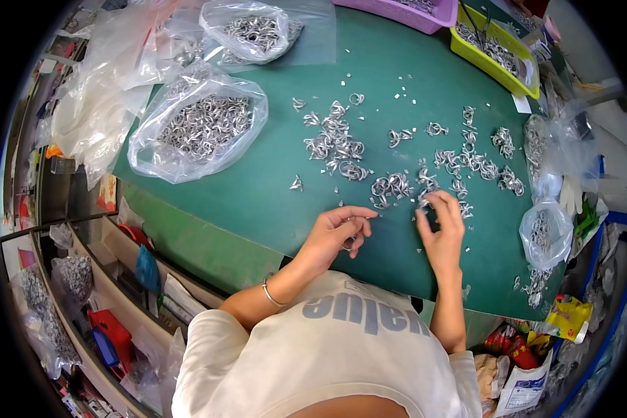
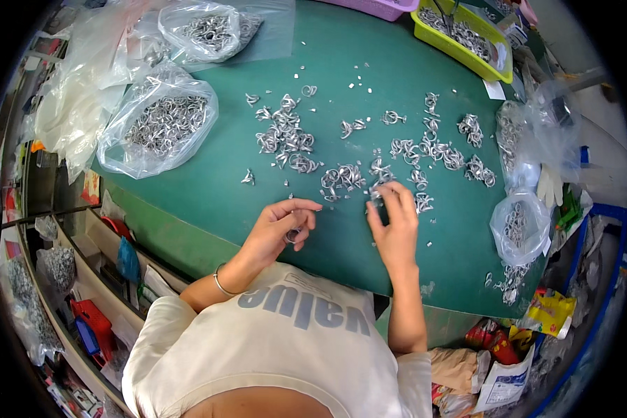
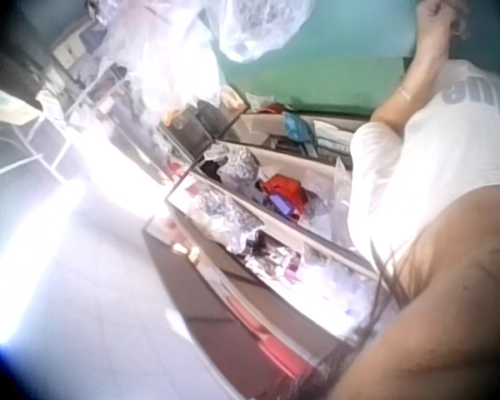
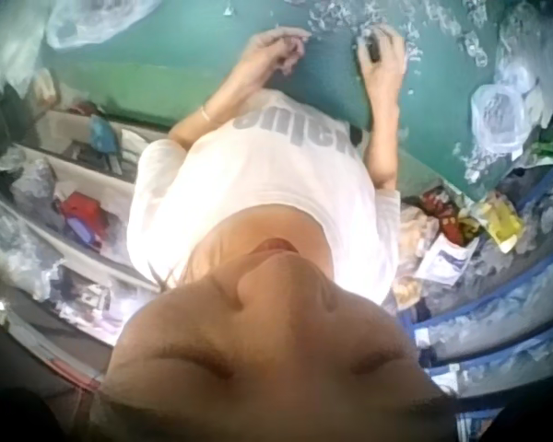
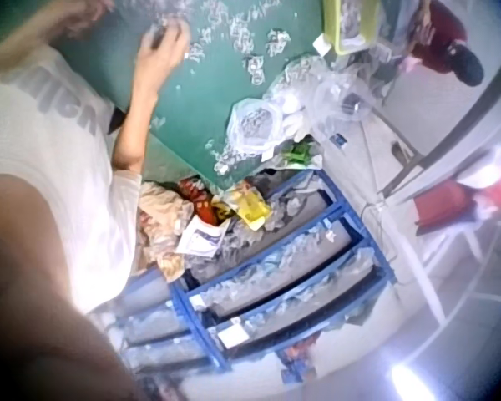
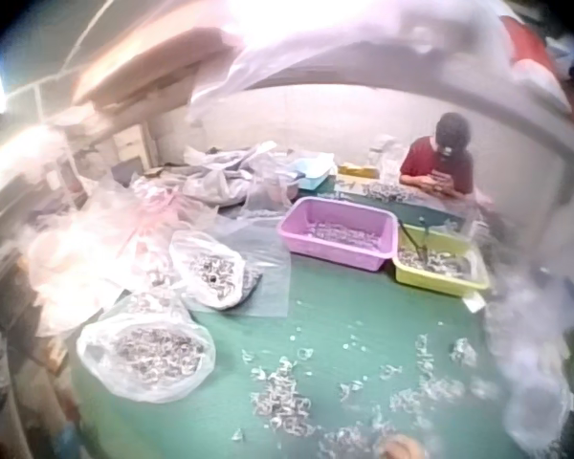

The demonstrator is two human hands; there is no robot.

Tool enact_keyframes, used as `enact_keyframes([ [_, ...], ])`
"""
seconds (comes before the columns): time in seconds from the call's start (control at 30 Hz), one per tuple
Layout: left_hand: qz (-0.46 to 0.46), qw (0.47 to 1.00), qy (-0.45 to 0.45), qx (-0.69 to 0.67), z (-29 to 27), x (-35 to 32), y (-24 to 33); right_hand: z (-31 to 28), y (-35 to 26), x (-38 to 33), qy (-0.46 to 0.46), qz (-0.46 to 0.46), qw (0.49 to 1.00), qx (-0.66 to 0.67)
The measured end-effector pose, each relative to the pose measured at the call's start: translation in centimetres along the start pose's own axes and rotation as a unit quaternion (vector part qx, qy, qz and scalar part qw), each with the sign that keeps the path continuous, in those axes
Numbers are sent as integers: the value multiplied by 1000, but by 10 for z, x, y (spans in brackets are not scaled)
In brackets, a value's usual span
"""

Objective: The person sits at a green workbench and assembles small silver metal hardware components by hand. They pick up individual parts from a scattered pile, connect them together, and place the finished units into a clear plastic bag. The process involves repetitive picking, twisting, and placing motions.

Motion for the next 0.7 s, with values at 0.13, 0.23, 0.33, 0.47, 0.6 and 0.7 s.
enact_keyframes([
  [0.13, 79, 973, 18, 216, 8, 2, 12, -10, 55, -12, 50, 234, 901, 363],
  [0.23, 210, 859, 55, 464, 26, 3, 34, -4, 58, -13, 30, 281, 801, 528],
  [0.33, 267, 728, 68, 628, 48, 6, 44, 1, 52, -12, 3, 320, 724, 612],
  [0.47, 280, 665, 46, 691, 53, 19, 34, -16, 49, -7, -8, 236, 945, 227],
  [0.6, 265, 673, 81, 686, 47, 25, 38, -18, 11, 1, -15, 33, 992, -121],
  [0.7, 303, 716, 67, 625, 38, 23, 47, -21, 14, -1, -69, 58, 989, -120],
])
Point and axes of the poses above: each hand's wrist, its own x-axis towards the middle knuckle, its own z-axis out of the palm, y = z × x, the point moved 8 cm from there along x, towards the middle knuckle, and after that the axes turned 4 degrees about -x, right-handed, at the moved point
